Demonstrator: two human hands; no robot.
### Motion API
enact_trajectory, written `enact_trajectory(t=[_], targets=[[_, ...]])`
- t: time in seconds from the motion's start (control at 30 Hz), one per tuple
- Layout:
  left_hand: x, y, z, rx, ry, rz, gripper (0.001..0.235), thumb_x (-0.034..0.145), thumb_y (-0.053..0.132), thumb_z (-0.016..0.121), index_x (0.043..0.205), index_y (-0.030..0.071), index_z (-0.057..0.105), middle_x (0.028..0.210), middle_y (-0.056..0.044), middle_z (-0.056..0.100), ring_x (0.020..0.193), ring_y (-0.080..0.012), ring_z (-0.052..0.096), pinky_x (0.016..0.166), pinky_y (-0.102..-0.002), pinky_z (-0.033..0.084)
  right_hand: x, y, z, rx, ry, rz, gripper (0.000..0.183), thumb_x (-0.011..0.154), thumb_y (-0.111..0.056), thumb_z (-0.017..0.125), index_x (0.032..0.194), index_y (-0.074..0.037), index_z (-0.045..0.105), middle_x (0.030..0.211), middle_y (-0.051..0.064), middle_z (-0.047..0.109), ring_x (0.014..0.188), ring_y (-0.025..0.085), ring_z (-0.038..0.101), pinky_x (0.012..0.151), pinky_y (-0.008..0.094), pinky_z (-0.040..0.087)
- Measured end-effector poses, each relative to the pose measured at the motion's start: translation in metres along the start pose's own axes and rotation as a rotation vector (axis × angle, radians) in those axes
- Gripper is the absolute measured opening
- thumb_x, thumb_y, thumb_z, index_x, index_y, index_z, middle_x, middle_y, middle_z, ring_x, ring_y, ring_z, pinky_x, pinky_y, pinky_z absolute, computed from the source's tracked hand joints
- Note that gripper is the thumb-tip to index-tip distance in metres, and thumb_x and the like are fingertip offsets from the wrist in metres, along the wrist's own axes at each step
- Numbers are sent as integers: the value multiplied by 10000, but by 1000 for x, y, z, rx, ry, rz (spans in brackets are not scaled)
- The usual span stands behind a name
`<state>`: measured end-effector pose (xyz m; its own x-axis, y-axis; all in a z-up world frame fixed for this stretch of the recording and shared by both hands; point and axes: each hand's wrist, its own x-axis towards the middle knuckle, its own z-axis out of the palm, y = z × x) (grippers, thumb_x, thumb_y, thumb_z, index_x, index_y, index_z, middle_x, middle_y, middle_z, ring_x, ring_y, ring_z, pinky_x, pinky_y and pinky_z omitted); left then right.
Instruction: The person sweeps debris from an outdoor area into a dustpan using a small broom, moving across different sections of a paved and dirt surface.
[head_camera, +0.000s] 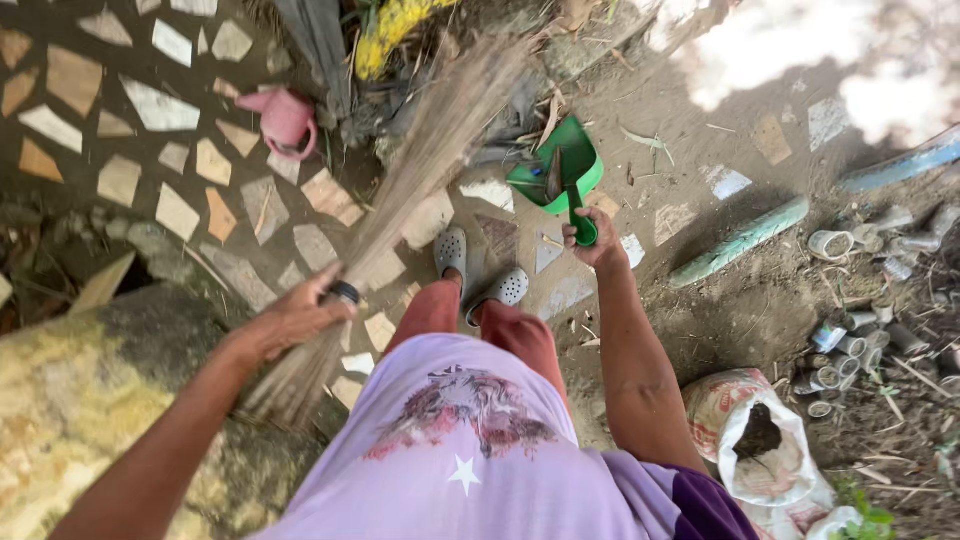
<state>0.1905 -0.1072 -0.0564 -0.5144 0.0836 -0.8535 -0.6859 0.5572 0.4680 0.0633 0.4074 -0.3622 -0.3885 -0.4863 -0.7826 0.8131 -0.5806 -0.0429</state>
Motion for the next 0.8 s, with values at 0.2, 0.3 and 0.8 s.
enact_trajectory(t=[0.2,0.3,0.8], targets=[[28,-40,29,-112,135,-216,970,663,371,815,1517,62,476,1173,-241,720,974,-395,712,855,-498,602,9,7,11,-44,45,39,241,861,-214,702,952,-128,495,790,61,528,671,184,573,573,309,474],[83,-31,118,-412,24,12,1167,582,250,861,1564,46,265,1012,-199,692,852,-293,668,744,-405,568,10,-1,8,-48,29,80,222,861,-203,691,978,-96,537,814,71,552,681,188,576,581,312,481],[-42,4,203,-299,102,-29,1270,628,284,826,1619,161,42,1298,-159,624,835,-311,651,707,-408,569,-87,-11,-71,124,-196,167,361,907,-166,647,1155,52,503,825,110,517,713,198,565,650,309,525]])
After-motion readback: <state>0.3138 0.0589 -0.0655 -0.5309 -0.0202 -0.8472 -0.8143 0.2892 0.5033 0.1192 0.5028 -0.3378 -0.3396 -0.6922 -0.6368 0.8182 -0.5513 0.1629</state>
